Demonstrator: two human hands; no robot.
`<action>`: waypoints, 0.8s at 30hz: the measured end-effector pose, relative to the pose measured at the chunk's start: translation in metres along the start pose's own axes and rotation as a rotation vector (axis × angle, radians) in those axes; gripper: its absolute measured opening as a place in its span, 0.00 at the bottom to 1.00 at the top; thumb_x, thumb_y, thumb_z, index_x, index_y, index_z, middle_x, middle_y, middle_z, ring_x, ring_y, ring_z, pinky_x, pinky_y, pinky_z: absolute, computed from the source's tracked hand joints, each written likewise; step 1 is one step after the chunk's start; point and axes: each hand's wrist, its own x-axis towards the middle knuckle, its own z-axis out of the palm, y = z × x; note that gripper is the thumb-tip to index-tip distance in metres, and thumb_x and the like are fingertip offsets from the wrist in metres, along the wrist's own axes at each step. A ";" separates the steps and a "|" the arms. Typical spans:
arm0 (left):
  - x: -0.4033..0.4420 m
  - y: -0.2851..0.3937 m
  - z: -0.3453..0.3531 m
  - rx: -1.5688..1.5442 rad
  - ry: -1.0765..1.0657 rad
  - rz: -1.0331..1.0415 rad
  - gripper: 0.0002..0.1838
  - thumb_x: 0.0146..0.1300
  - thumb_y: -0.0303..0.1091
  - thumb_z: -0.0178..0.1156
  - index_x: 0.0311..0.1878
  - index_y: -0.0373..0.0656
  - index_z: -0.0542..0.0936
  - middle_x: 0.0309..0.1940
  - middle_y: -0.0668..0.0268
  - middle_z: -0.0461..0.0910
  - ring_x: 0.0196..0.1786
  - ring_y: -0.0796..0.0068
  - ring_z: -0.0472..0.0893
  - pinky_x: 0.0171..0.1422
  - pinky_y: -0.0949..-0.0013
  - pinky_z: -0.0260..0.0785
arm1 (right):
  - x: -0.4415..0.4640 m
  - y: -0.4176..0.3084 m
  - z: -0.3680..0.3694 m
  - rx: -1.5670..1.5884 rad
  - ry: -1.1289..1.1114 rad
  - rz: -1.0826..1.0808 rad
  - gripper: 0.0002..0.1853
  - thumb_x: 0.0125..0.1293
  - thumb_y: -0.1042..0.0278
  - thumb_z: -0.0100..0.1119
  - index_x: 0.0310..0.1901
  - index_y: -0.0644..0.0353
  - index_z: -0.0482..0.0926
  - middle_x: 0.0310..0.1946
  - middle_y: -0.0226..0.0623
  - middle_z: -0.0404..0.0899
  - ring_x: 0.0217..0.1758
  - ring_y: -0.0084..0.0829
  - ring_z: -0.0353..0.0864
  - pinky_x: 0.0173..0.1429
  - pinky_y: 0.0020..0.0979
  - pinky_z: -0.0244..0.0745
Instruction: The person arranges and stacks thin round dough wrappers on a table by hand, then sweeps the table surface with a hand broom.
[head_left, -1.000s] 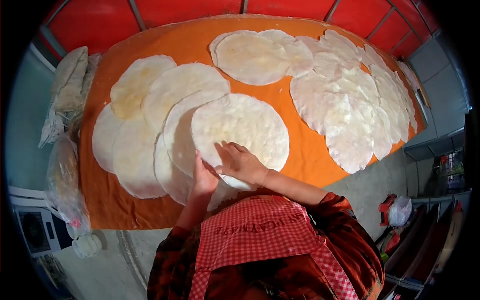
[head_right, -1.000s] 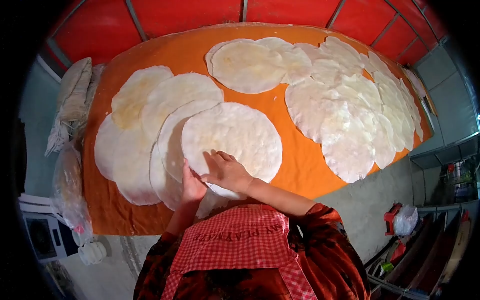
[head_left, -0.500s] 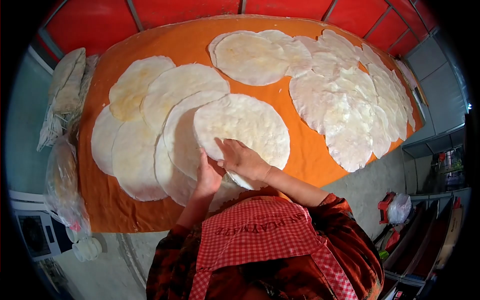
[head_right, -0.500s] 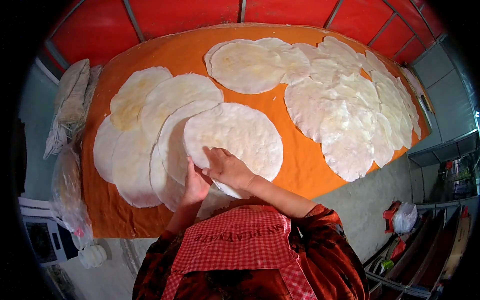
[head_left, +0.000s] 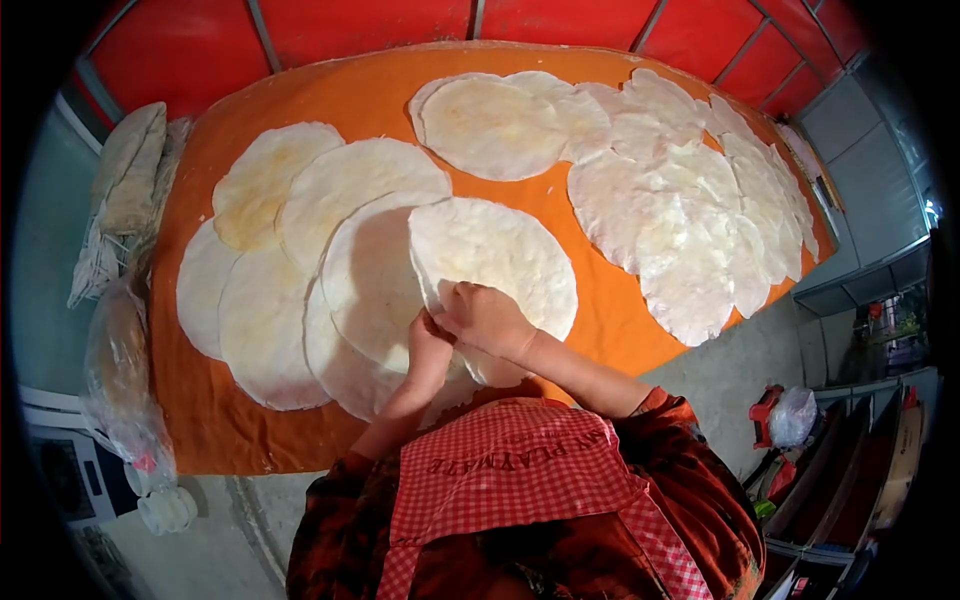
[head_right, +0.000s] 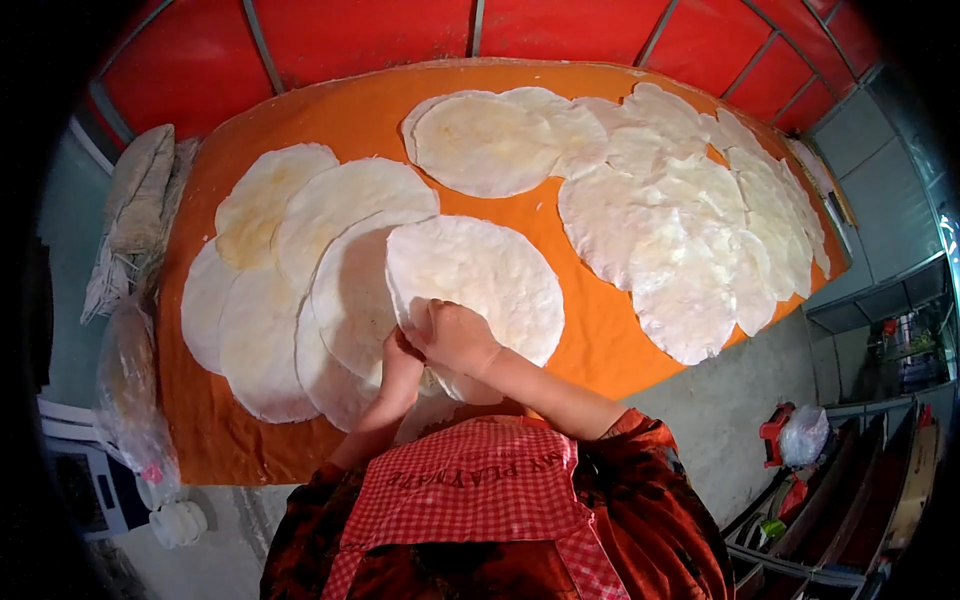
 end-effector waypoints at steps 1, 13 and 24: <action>-0.003 0.003 0.004 0.003 0.020 0.059 0.10 0.63 0.24 0.57 0.47 0.35 0.78 0.41 0.66 0.81 0.43 0.79 0.78 0.46 0.72 0.71 | 0.004 0.008 0.004 -0.044 0.045 -0.022 0.21 0.59 0.53 0.58 0.39 0.68 0.76 0.37 0.58 0.79 0.39 0.54 0.80 0.46 0.44 0.76; 0.020 -0.055 -0.074 -0.370 0.267 -0.171 0.12 0.57 0.22 0.60 0.46 0.36 0.76 0.39 0.63 0.80 0.41 0.70 0.80 0.47 0.68 0.73 | 0.004 0.161 -0.182 0.481 0.328 0.152 0.07 0.60 0.71 0.61 0.37 0.65 0.83 0.29 0.35 0.85 0.29 0.26 0.83 0.34 0.31 0.79; 0.014 -0.073 -0.091 -0.421 0.279 -0.136 0.12 0.62 0.31 0.61 0.46 0.36 0.75 0.38 0.63 0.79 0.40 0.69 0.80 0.44 0.68 0.74 | -0.031 0.068 -0.256 -0.514 0.721 -0.227 0.11 0.55 0.77 0.54 0.40 0.62 0.81 0.29 0.53 0.79 0.33 0.51 0.80 0.37 0.39 0.75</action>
